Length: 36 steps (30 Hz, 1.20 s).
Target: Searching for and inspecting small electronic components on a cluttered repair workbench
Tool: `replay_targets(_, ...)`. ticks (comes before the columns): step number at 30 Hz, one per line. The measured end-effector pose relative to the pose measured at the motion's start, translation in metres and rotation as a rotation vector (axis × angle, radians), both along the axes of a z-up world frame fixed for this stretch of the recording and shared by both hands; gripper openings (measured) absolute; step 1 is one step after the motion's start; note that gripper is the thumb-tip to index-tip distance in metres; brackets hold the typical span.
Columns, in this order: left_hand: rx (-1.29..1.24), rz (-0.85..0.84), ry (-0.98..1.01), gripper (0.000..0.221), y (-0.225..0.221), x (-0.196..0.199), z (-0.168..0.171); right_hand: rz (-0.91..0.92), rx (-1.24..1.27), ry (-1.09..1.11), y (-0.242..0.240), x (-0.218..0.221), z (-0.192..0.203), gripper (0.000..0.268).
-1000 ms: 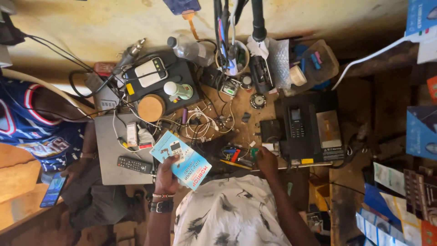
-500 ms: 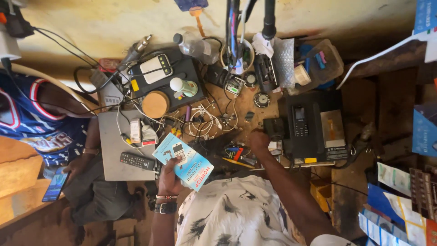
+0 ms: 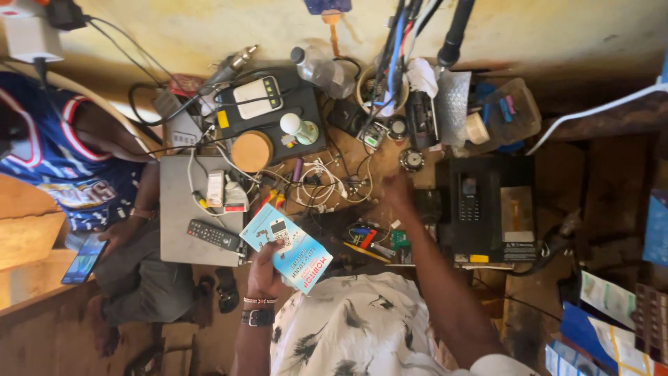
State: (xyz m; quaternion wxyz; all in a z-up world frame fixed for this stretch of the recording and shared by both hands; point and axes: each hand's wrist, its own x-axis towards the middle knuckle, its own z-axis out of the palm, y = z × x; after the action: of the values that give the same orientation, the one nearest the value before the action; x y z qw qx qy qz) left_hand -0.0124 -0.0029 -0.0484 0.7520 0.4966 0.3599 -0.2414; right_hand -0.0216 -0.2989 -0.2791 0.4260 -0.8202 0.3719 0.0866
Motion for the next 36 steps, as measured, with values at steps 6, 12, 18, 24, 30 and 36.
replay_targets(6,0.053,0.052,-0.035,0.013,0.002,-0.002,0.022,-0.239,0.384,-0.296,-0.014,0.043,0.046,0.030)
replay_targets(12,0.023,0.093,-0.032,0.013,-0.003,0.001,0.023,-0.084,-0.076,-0.077,-0.018,-0.029,-0.006,0.024)
replay_targets(18,0.007,0.052,-0.034,0.015,-0.015,0.004,0.016,0.175,-0.184,-0.018,0.038,-0.079,-0.019,0.028)
replay_targets(24,0.055,-0.056,-0.054,0.017,-0.012,0.008,0.007,0.252,-0.560,0.196,0.042,-0.059,0.008,0.034)
replay_targets(30,0.001,0.013,-0.021,0.019,-0.008,0.001,-0.001,0.318,-0.901,0.077,0.043,-0.073,-0.019,0.031)
replay_targets(36,0.035,0.023,-0.016,0.020,-0.002,-0.004,-0.018,-0.001,-0.358,-0.005,0.039,-0.084,-0.121,0.029)
